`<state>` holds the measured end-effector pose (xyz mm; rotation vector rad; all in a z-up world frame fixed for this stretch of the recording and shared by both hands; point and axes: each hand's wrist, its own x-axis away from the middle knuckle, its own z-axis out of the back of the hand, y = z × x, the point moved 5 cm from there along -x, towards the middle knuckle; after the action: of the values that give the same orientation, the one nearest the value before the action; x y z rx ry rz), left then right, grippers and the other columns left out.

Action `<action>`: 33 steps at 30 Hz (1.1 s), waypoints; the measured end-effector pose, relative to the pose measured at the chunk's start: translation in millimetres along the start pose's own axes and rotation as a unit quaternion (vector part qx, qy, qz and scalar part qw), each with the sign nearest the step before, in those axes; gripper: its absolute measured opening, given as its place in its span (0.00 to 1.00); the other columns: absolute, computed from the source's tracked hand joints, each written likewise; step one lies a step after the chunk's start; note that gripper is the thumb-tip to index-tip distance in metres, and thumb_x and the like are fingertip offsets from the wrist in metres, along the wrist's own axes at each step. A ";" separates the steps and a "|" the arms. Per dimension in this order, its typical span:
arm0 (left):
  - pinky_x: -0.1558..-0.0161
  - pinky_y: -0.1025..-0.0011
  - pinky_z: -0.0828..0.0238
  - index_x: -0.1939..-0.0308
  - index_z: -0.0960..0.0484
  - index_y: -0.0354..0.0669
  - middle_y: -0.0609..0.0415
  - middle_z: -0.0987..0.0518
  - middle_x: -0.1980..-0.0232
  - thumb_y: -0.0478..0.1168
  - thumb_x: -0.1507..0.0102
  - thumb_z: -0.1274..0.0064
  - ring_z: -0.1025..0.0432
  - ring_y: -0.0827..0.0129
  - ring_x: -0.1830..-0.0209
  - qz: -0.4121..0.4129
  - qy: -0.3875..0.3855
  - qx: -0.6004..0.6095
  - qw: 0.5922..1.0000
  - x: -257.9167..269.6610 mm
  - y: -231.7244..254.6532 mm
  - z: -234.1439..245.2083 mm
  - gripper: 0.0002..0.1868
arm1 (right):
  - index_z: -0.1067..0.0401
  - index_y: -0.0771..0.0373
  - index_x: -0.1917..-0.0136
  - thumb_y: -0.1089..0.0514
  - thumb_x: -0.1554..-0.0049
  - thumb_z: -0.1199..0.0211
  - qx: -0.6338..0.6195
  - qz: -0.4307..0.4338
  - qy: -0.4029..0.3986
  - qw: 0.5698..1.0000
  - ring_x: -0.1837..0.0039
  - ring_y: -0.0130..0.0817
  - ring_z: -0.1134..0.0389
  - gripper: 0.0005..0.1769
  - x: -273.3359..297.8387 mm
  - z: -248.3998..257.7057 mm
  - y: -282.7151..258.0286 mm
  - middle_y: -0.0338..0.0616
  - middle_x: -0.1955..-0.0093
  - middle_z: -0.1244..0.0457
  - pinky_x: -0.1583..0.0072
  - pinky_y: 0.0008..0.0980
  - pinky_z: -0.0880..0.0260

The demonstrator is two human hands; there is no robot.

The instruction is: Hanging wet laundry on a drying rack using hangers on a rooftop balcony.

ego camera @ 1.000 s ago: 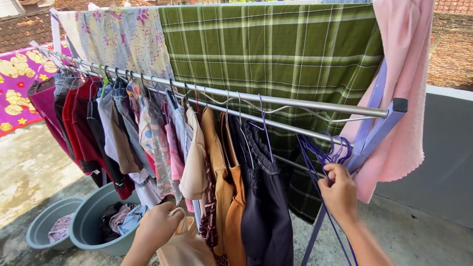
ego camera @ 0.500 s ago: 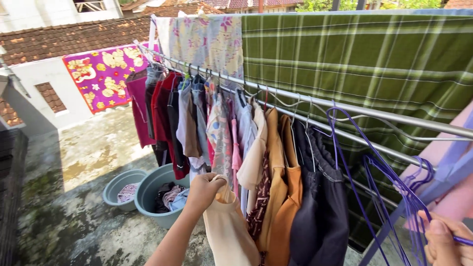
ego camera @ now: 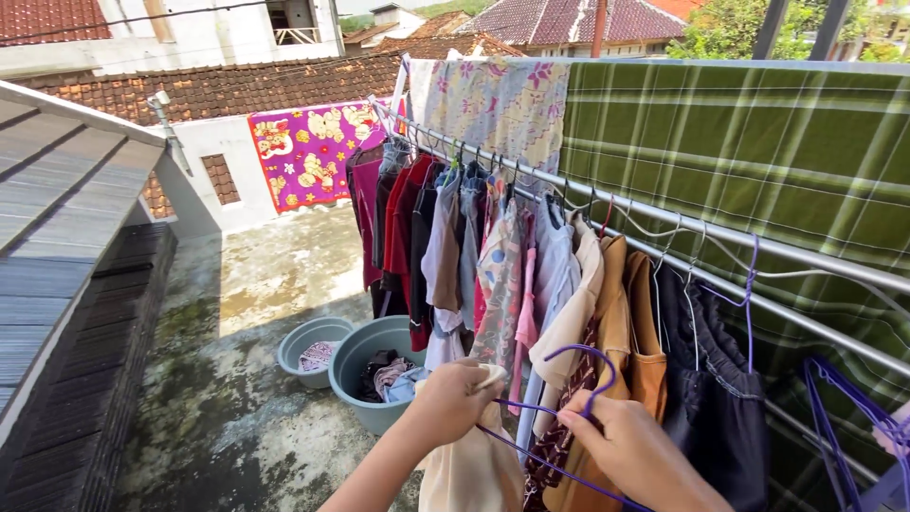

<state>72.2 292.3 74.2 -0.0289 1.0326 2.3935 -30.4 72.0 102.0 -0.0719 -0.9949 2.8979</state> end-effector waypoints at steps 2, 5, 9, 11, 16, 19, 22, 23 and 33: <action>0.53 0.66 0.29 0.82 0.43 0.43 0.50 0.42 0.84 0.48 0.28 0.47 0.21 0.56 0.55 -0.074 0.005 -0.025 0.997 10.4 29.9 2.2 0.32 | 0.24 0.47 0.62 0.41 0.40 0.39 -0.011 0.029 -0.002 1.000 0.60 0.24 0.29 0.14 -19.9 -34.3 -8.9 0.28 0.68 0.29 0.50 0.26 0.34; 0.62 0.60 0.39 0.78 0.32 0.40 0.54 0.33 0.71 0.41 0.29 0.52 0.35 0.60 0.70 -0.090 -0.020 -0.004 0.996 26.8 71.0 16.0 0.22 | 0.34 0.58 0.63 0.59 0.49 0.38 -0.179 0.156 0.072 0.969 0.62 0.30 0.44 0.06 -44.2 -73.5 -17.3 0.35 0.71 0.41 0.57 0.35 0.40; 0.51 0.51 0.42 0.60 0.16 0.42 0.50 0.27 0.54 0.45 0.34 0.49 0.34 0.52 0.50 -0.241 0.082 -0.243 0.936 37.8 105.6 46.2 0.12 | 0.37 0.62 0.59 0.72 0.49 0.45 -0.526 0.211 0.064 0.821 0.69 0.25 0.51 0.08 -49.0 -82.8 -42.3 0.38 0.72 0.50 0.67 0.30 0.51; 0.37 0.51 0.49 0.57 0.14 0.50 0.53 0.26 0.45 0.54 0.34 0.46 0.38 0.53 0.38 -0.279 0.121 -0.358 0.883 35.5 112.5 63.6 0.15 | 0.38 0.65 0.57 0.73 0.48 0.50 -0.617 0.190 0.049 0.762 0.76 0.24 0.56 0.07 -49.4 -77.8 -51.2 0.38 0.79 0.55 0.72 0.29 0.60; 0.77 0.59 0.41 0.80 0.29 0.48 0.59 0.28 0.80 0.64 0.29 0.58 0.29 0.61 0.79 -0.184 0.038 -0.304 0.934 21.8 88.3 109.6 0.31 | 0.30 0.74 0.44 0.64 0.47 0.52 -0.627 0.221 -0.192 0.722 0.46 0.52 0.30 0.20 -57.1 -39.3 -65.8 0.66 0.43 0.30 0.57 0.43 0.25; 0.72 0.62 0.45 0.79 0.40 0.49 0.57 0.32 0.81 0.61 0.30 0.53 0.37 0.60 0.80 -0.101 0.074 -0.227 0.966 25.6 69.0 147.6 0.31 | 0.28 0.82 0.41 0.69 0.47 0.50 -0.603 0.063 -0.179 0.775 0.33 0.54 0.32 0.23 -100.1 -38.1 7.6 0.72 0.34 0.32 0.33 0.46 0.34; 0.74 0.69 0.53 0.82 0.40 0.50 0.60 0.44 0.84 0.56 0.29 0.50 0.48 0.73 0.83 -0.080 0.119 -0.127 0.981 32.9 56.1 172.7 0.31 | 0.13 0.69 0.59 0.66 0.48 0.41 -0.311 0.042 -0.052 0.948 0.65 0.34 0.31 0.15 -116.0 -95.3 65.1 0.51 0.70 0.27 0.57 0.28 0.34; 0.74 0.69 0.53 0.82 0.40 0.50 0.60 0.44 0.84 0.56 0.29 0.50 0.48 0.73 0.83 -0.079 0.119 -0.126 0.982 34.4 56.6 175.4 0.31 | 0.13 0.69 0.59 0.66 0.48 0.41 -0.310 0.041 -0.054 0.948 0.65 0.34 0.31 0.15 -99.5 -105.6 50.6 0.51 0.70 0.27 0.57 0.28 0.34; 0.72 0.70 0.57 0.80 0.40 0.49 0.63 0.48 0.80 0.54 0.28 0.52 0.50 0.77 0.80 -0.044 0.150 -0.063 0.986 40.2 41.7 196.2 0.29 | 0.30 0.55 0.38 0.61 0.46 0.47 0.022 0.417 0.022 0.909 0.45 0.48 0.29 0.22 -56.6 -126.2 -67.1 0.42 0.39 0.32 0.50 0.48 0.27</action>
<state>53.7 421.0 232.2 -0.4841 0.9849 2.4171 38.5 196.9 44.8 -0.7262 -1.0866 3.6310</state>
